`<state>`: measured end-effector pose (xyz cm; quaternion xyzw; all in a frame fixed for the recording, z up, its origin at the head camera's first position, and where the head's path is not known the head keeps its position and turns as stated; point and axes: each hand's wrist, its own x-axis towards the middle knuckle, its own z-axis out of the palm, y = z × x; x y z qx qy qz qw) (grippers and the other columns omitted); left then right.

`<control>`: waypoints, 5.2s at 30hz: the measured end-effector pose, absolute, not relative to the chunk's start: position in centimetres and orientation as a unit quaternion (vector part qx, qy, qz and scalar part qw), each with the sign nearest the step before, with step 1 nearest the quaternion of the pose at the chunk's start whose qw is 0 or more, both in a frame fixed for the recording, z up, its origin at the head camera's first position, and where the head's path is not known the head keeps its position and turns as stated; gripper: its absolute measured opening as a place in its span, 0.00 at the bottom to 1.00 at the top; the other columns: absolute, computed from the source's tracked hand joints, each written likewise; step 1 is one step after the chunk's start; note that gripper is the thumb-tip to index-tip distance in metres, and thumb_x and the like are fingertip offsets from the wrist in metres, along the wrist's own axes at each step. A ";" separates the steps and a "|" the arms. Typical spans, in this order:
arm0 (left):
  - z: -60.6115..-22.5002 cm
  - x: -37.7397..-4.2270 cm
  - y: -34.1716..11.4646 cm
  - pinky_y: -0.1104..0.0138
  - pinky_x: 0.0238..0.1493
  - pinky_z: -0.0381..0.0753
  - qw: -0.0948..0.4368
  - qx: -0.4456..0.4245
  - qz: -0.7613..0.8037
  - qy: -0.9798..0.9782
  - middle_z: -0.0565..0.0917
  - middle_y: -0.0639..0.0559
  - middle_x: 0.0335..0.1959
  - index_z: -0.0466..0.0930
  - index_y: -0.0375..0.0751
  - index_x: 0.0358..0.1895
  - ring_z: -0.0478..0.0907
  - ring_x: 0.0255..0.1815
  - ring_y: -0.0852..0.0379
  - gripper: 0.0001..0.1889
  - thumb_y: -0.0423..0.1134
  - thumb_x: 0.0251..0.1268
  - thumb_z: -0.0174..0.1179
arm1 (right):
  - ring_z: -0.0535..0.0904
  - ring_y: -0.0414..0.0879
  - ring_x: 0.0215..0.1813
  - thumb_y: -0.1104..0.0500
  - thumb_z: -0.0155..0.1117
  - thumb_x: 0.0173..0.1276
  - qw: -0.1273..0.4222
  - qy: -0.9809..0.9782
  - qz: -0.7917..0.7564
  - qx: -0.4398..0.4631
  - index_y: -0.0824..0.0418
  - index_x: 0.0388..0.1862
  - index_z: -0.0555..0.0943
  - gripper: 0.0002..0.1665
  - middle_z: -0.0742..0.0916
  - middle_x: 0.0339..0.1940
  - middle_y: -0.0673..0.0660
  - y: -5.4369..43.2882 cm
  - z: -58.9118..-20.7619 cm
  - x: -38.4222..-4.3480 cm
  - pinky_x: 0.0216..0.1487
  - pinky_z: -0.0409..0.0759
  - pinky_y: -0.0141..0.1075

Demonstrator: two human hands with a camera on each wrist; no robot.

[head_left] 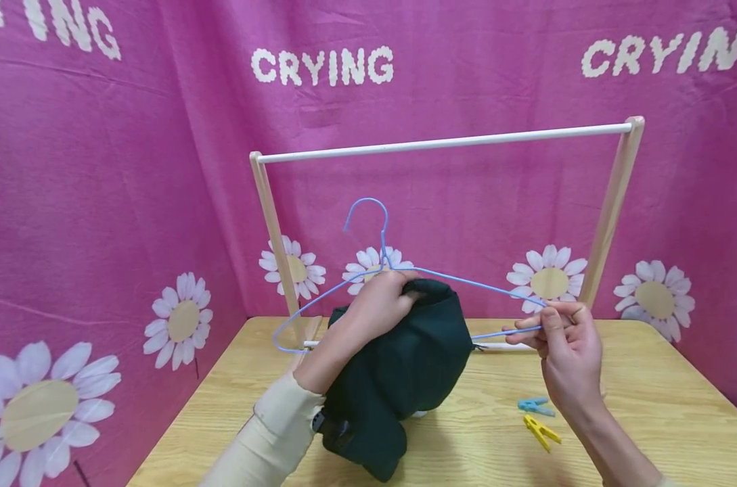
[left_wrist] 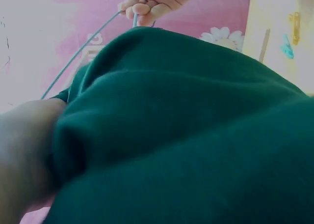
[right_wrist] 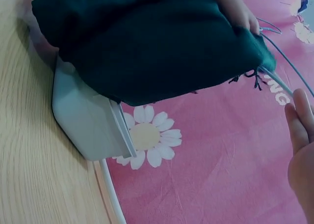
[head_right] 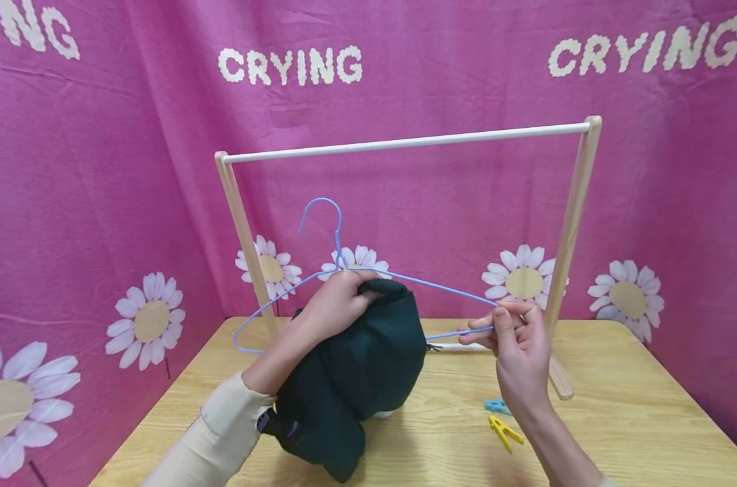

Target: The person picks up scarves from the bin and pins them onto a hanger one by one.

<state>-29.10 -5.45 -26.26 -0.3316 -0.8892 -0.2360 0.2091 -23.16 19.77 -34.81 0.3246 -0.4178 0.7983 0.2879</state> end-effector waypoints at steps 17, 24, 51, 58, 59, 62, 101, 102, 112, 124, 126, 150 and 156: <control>-27.1 -29.1 -6.0 0.63 0.55 0.80 0.021 -0.340 -0.311 -0.887 0.81 0.51 0.60 0.73 0.48 0.68 0.79 0.57 0.54 0.29 0.50 0.65 0.66 | 0.88 0.46 0.26 0.68 0.45 0.78 0.321 -0.501 0.771 0.229 0.66 0.53 0.70 0.09 0.90 0.31 0.57 20.3 -35.6 -23.1 0.39 0.85 0.36; -27.8 -26.6 -6.1 0.70 0.56 0.78 0.004 -0.451 -0.211 -0.867 0.79 0.58 0.61 0.74 0.52 0.67 0.78 0.55 0.64 0.35 0.55 0.56 0.72 | 0.87 0.47 0.26 0.66 0.46 0.79 0.336 -0.504 0.770 0.202 0.74 0.56 0.65 0.14 0.90 0.30 0.56 20.5 -35.3 -23.0 0.38 0.85 0.37; -27.3 -27.0 -6.3 0.77 0.41 0.76 0.100 -0.493 -0.174 -0.846 0.84 0.54 0.41 0.85 0.45 0.56 0.79 0.39 0.64 0.15 0.37 0.67 0.63 | 0.70 0.31 0.29 0.37 0.60 0.69 0.411 -0.810 0.212 0.359 0.57 0.71 0.73 0.38 0.77 0.32 0.44 23.3 -31.7 -22.4 0.27 0.70 0.18; -26.9 -27.0 -6.1 0.75 0.47 0.78 0.101 -0.482 -0.200 -0.847 0.85 0.55 0.42 0.87 0.46 0.50 0.80 0.42 0.64 0.11 0.38 0.69 0.62 | 0.65 0.32 0.26 0.29 0.42 0.73 0.449 -0.805 0.132 0.364 0.55 0.70 0.74 0.42 0.74 0.24 0.43 23.2 -31.3 -22.0 0.22 0.63 0.19; -26.9 -27.0 -6.1 0.74 0.48 0.78 0.113 -0.479 -0.208 -0.845 0.86 0.55 0.41 0.87 0.46 0.49 0.81 0.42 0.64 0.10 0.38 0.69 0.62 | 0.64 0.31 0.26 0.29 0.43 0.73 0.451 -0.801 0.134 0.371 0.57 0.68 0.75 0.41 0.73 0.23 0.42 23.0 -31.4 -22.0 0.22 0.64 0.19; -26.4 -27.1 -5.7 0.70 0.52 0.79 0.156 -0.457 -0.258 -0.837 0.87 0.54 0.42 0.87 0.44 0.48 0.82 0.44 0.62 0.09 0.37 0.70 0.61 | 0.63 0.30 0.23 0.31 0.47 0.73 0.449 -0.792 0.150 0.386 0.59 0.65 0.78 0.39 0.72 0.20 0.42 22.3 -31.9 -22.0 0.22 0.66 0.18; -26.1 -26.6 -14.7 0.59 0.61 0.79 0.051 -0.378 -0.115 -0.917 0.82 0.55 0.58 0.80 0.51 0.62 0.77 0.56 0.57 0.28 0.47 0.56 0.73 | 0.56 0.26 0.22 0.72 0.77 0.52 0.233 -0.808 0.356 0.407 0.58 0.29 0.63 0.27 0.65 0.21 0.45 22.6 -33.3 -21.5 0.19 0.62 0.26; -26.2 -26.8 -14.9 0.60 0.61 0.79 0.048 -0.388 -0.131 -0.911 0.82 0.55 0.58 0.80 0.50 0.62 0.77 0.57 0.57 0.27 0.45 0.57 0.72 | 0.56 0.26 0.22 0.72 0.74 0.54 0.215 -0.804 0.368 0.416 0.58 0.29 0.63 0.26 0.64 0.21 0.45 22.7 -33.2 -21.5 0.19 0.62 0.26; -26.5 -27.5 -15.3 0.66 0.58 0.80 0.089 -0.452 -0.206 -0.864 0.86 0.54 0.53 0.81 0.46 0.61 0.82 0.50 0.61 0.23 0.38 0.60 0.70 | 0.62 0.37 0.17 0.72 0.50 0.74 0.307 -0.794 0.421 0.312 0.54 0.23 0.67 0.20 0.67 0.16 0.45 22.3 -33.6 -21.3 0.18 0.62 0.30; -25.8 -27.6 -15.4 0.56 0.62 0.79 0.210 -0.336 -0.223 -0.891 0.85 0.47 0.54 0.81 0.43 0.59 0.83 0.53 0.51 0.16 0.37 0.71 0.59 | 0.62 0.40 0.14 0.75 0.30 0.78 0.282 -0.601 0.613 0.428 0.68 0.22 0.63 0.23 0.68 0.15 0.52 22.8 -34.4 -22.0 0.11 0.56 0.29; -25.8 -27.6 -15.4 0.56 0.61 0.79 0.211 -0.321 -0.200 -0.901 0.86 0.48 0.54 0.82 0.45 0.58 0.83 0.53 0.51 0.15 0.38 0.71 0.60 | 0.62 0.40 0.14 0.75 0.30 0.79 0.291 -0.601 0.623 0.409 0.69 0.22 0.63 0.22 0.69 0.16 0.53 23.1 -34.5 -22.0 0.11 0.56 0.30; -26.7 -26.9 -16.4 0.68 0.51 0.84 0.166 -0.481 -0.202 -0.837 0.88 0.53 0.42 0.85 0.43 0.51 0.83 0.40 0.62 0.13 0.36 0.63 0.67 | 0.62 0.41 0.15 0.72 0.31 0.80 0.284 -0.608 0.633 0.386 0.67 0.23 0.64 0.23 0.69 0.16 0.52 23.9 -33.9 -21.5 0.12 0.57 0.33; -25.4 -26.4 -15.1 0.62 0.48 0.84 0.172 -0.357 -0.204 -0.895 0.87 0.51 0.37 0.84 0.42 0.47 0.82 0.36 0.58 0.09 0.41 0.71 0.60 | 0.63 0.41 0.16 0.74 0.32 0.80 0.288 -0.588 0.630 0.419 0.70 0.23 0.63 0.21 0.69 0.17 0.53 23.1 -33.7 -21.2 0.12 0.57 0.32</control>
